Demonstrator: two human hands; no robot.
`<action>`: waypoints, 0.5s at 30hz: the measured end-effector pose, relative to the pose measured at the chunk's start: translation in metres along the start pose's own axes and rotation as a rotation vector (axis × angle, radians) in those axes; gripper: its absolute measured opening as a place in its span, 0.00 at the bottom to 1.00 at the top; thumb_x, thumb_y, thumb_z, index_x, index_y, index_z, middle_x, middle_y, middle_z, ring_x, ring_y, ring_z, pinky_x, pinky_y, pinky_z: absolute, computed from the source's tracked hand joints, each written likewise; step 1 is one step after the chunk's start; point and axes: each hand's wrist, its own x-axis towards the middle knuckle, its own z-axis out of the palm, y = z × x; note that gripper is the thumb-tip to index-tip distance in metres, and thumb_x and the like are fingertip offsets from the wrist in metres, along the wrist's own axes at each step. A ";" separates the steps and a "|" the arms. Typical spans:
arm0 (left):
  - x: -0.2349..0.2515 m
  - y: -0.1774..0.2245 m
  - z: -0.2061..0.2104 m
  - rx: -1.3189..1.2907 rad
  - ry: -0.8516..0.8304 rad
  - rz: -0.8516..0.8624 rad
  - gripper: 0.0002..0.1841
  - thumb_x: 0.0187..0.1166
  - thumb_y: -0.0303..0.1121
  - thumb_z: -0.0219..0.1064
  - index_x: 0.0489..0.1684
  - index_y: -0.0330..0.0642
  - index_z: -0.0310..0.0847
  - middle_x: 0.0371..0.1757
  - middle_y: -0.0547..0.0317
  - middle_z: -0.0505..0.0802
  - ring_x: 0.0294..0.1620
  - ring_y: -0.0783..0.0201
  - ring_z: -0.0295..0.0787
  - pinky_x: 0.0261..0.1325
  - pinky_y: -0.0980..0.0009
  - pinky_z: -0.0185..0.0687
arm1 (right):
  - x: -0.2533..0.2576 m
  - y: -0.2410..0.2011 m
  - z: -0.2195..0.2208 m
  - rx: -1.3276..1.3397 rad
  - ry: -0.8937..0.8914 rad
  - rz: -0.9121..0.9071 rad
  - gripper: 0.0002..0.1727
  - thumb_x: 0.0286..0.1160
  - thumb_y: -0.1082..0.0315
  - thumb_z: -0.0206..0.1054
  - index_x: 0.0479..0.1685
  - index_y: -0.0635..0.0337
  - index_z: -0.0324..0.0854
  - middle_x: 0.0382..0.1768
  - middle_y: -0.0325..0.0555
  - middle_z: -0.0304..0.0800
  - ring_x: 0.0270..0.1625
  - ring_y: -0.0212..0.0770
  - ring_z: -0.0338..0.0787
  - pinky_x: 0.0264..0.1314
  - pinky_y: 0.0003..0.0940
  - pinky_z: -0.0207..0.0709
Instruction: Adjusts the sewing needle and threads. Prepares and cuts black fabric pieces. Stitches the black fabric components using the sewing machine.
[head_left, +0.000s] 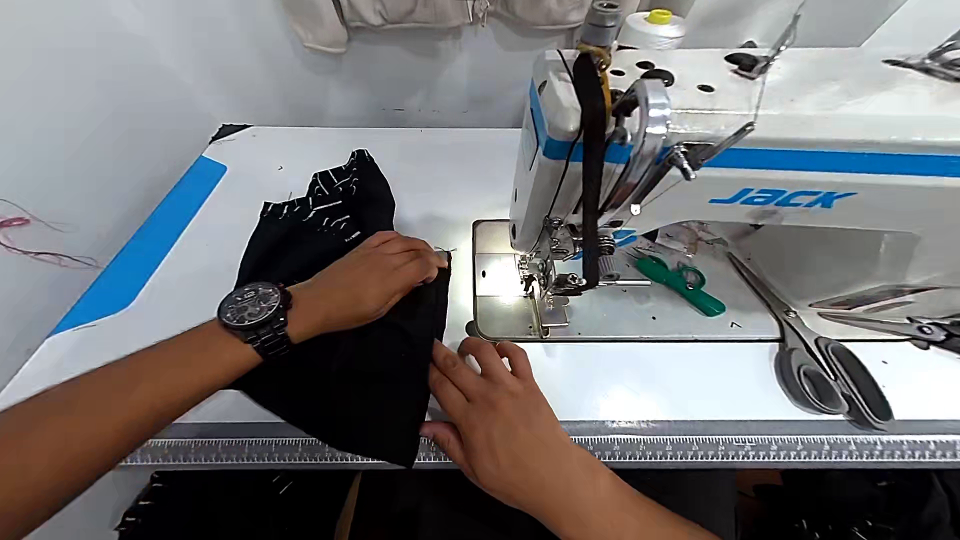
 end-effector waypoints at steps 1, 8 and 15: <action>-0.006 -0.001 0.004 -0.004 -0.007 0.014 0.16 0.92 0.34 0.47 0.50 0.42 0.83 0.70 0.57 0.89 0.77 0.57 0.81 0.80 0.52 0.71 | -0.004 0.000 -0.003 -0.021 -0.006 -0.034 0.33 0.90 0.38 0.40 0.74 0.44 0.82 0.79 0.31 0.79 0.74 0.43 0.79 0.68 0.49 0.68; 0.014 0.053 0.030 -0.159 0.046 0.025 0.21 0.90 0.34 0.48 0.75 0.45 0.80 0.73 0.58 0.88 0.77 0.56 0.80 0.82 0.55 0.70 | -0.039 0.084 -0.060 0.277 0.136 0.129 0.11 0.81 0.62 0.65 0.47 0.55 0.92 0.31 0.34 0.93 0.31 0.32 0.90 0.32 0.33 0.85; 0.049 0.072 0.043 -0.143 0.093 0.067 0.19 0.86 0.34 0.51 0.64 0.47 0.88 0.69 0.59 0.91 0.72 0.53 0.82 0.74 0.54 0.73 | 0.009 0.148 -0.035 -0.223 0.397 -0.046 0.17 0.79 0.60 0.66 0.23 0.59 0.88 0.19 0.50 0.88 0.21 0.51 0.88 0.17 0.47 0.71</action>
